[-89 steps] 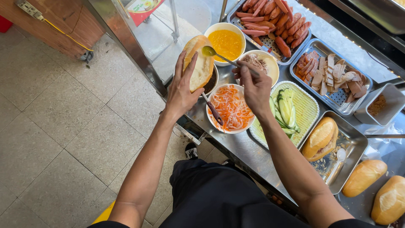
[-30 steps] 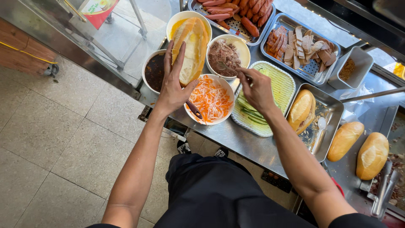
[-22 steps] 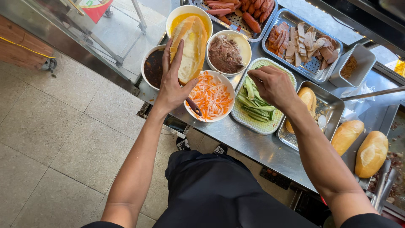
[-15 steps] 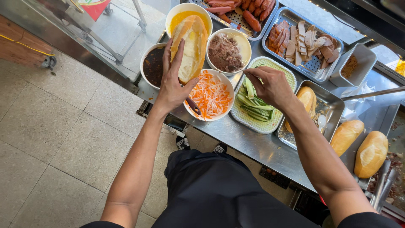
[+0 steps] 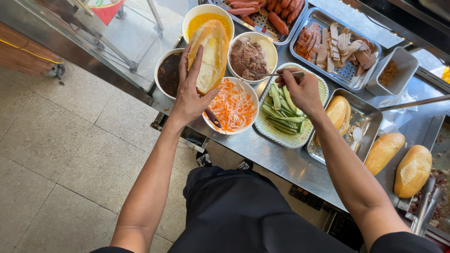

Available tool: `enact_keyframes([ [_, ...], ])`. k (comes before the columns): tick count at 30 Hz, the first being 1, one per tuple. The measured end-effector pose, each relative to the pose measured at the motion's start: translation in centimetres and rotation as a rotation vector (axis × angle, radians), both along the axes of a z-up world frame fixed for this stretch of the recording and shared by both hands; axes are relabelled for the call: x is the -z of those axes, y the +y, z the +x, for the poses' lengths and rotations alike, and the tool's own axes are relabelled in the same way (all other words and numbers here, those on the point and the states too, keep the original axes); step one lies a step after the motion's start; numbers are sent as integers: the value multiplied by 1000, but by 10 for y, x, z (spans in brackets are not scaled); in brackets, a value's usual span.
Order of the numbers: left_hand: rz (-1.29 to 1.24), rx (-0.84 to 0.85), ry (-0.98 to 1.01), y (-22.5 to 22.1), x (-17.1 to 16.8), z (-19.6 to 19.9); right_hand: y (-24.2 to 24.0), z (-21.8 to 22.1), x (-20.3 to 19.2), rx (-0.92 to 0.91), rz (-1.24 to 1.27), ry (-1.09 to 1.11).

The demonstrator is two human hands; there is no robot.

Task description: The person prepares multiple baguettes by cutting them open with scissors, spreading condiments with a spoon, adding meat from a tray, and applying sauce from a squeeze bottle.

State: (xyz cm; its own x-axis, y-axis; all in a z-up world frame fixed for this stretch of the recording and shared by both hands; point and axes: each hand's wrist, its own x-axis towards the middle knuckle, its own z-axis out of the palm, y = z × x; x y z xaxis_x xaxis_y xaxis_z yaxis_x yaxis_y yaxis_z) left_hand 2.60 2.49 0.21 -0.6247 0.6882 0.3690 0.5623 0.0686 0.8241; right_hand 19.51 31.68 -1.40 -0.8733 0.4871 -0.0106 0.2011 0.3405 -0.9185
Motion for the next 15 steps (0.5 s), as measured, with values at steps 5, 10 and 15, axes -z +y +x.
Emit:
enact_keyframes([
  [5,-68,-3,3,7,-6,-1,-14,5,-21,121,-225,270],
  [10,-98,30,66,31,-12,8,-53,-9,-33,63,249,319],
  [15,-137,-48,134,44,-18,9,-91,-9,-24,-193,755,397],
])
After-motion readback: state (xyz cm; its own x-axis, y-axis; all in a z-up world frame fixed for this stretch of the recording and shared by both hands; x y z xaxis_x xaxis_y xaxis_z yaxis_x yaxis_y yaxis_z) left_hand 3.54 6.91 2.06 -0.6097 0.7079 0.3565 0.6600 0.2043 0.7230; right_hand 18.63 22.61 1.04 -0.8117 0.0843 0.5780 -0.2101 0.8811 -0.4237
